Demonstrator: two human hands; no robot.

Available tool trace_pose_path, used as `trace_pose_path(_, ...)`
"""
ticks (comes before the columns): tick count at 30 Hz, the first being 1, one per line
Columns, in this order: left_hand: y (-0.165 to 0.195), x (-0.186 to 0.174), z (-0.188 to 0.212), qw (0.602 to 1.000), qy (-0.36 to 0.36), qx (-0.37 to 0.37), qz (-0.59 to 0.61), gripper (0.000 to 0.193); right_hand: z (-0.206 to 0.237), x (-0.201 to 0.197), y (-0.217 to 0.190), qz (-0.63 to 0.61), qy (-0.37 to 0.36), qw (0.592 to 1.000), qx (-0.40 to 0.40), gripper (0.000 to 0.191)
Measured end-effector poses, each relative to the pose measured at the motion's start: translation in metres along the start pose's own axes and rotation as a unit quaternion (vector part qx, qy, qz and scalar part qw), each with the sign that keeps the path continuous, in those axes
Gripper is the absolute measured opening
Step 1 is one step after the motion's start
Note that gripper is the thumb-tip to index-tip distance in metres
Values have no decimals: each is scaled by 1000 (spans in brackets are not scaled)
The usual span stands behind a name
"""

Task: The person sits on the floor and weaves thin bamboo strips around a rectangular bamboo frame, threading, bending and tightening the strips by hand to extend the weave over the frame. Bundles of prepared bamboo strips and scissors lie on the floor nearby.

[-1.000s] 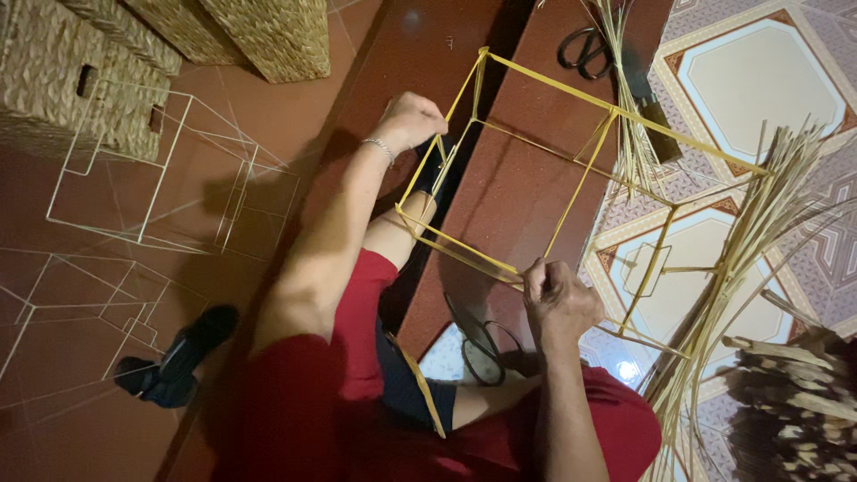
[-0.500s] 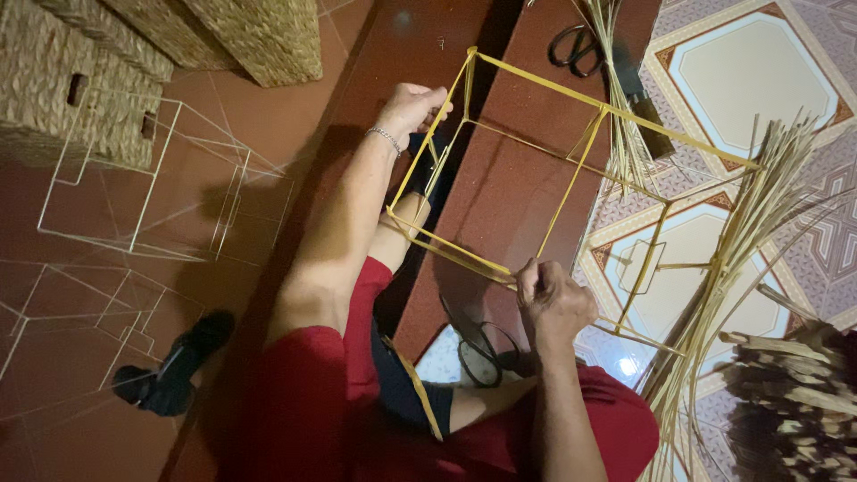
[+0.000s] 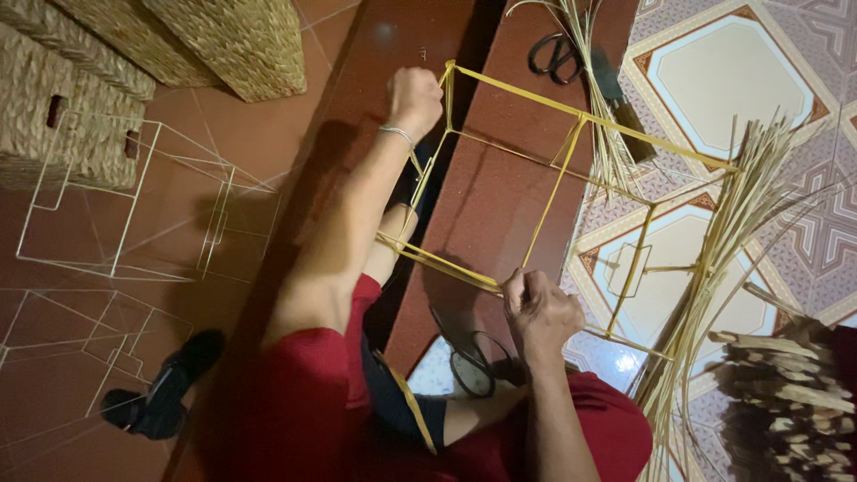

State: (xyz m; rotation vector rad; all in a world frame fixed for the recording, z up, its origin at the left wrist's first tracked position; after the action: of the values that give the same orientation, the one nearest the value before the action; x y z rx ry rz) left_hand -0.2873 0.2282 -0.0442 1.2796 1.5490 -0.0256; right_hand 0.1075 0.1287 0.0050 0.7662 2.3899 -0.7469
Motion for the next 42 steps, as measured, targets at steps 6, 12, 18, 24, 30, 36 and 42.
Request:
trace_pose_path(6, 49, -15, 8, 972, 71, 181, -131, 29, 0, -1, 2, -10, -36, 999, 31, 29)
trace_pose_path(12, 94, 12, 2, 955, -56, 286, -57, 21, -2, 0, 2, 2, -8, 1000, 13, 20)
trace_pose_path(18, 136, 44, -7, 928, -220, 275, -123, 24, -4, 2, 4, 23, 5, 1000, 11, 20)
trace_pose_path(24, 149, 84, 4, 955, -224, 192, 29, 18, -6, -2, 2, -7, 6, 1000, 24, 21)
trace_pose_path(30, 141, 105, 17, 900, -81, 426, -49, 9, -11, -5, 1, -31, 4, 999, 35, 23)
trace_pose_path(36, 141, 114, 7, 952, -282, 94, 76, 16, -11, -6, 2, -37, 10, 998, 40, 24)
trace_pose_path(42, 141, 114, 0, 963, -236, 29, 128, 18, -11, -5, 3, -38, 0, 998, 40, 20)
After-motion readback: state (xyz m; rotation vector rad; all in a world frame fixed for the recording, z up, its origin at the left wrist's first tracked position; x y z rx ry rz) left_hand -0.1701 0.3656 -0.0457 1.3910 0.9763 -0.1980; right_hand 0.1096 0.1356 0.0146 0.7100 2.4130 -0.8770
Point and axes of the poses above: each hand's wrist, its own z-axis away from the middle knuckle, its own x-axis out of the palm, y = z × x, the point moved 2 cm from there along -z, towards the middle knuckle, and after that the axes turned 14 degrees about y, right-handed, at the moved point
